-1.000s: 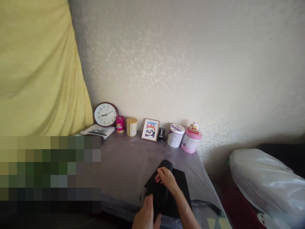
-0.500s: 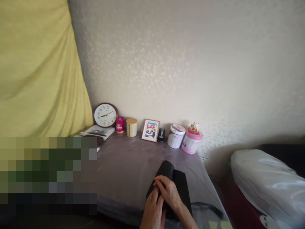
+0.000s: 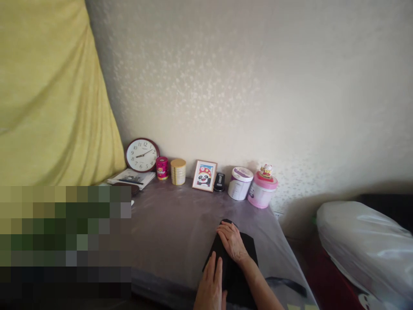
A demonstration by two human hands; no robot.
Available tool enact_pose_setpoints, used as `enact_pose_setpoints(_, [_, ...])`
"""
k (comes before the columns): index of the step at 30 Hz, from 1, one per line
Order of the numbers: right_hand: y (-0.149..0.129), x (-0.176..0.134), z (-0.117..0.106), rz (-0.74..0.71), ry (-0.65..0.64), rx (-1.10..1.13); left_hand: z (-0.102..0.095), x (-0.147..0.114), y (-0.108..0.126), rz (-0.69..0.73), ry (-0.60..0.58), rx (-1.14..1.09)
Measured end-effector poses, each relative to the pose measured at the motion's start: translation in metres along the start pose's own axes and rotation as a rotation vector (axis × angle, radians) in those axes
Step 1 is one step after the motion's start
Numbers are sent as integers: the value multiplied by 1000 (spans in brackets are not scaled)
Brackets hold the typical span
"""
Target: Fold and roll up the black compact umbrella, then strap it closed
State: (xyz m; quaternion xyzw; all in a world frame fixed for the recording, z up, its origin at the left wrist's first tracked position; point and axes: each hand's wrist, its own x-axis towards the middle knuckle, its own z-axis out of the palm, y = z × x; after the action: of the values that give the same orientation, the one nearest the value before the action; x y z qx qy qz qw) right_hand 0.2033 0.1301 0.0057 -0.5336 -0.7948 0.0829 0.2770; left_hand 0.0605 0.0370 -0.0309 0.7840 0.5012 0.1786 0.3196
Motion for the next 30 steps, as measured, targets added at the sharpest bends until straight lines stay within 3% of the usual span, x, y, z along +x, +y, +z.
enact_pose_setpoints(6, [21,24,8,112,28,-32,-4,-2,8,-84,-8,13])
enact_pose_setpoints(10, [27,26,0,259,115,-129,-7,-7,11,-76,20,-9])
enact_pose_setpoints(15, [38,-17,-31,461,334,-200,-11,-14,11,26,46,-31])
enact_pose_setpoints(17, [41,-43,-40,533,358,-199,-14,-16,13,24,53,-28])
enact_pose_setpoints(22, [31,-87,-40,644,264,-90,-21,-19,19,-2,26,-34])
enact_pose_setpoints(30, [-5,-85,-47,660,194,-184,-30,-21,23,-49,-46,35])
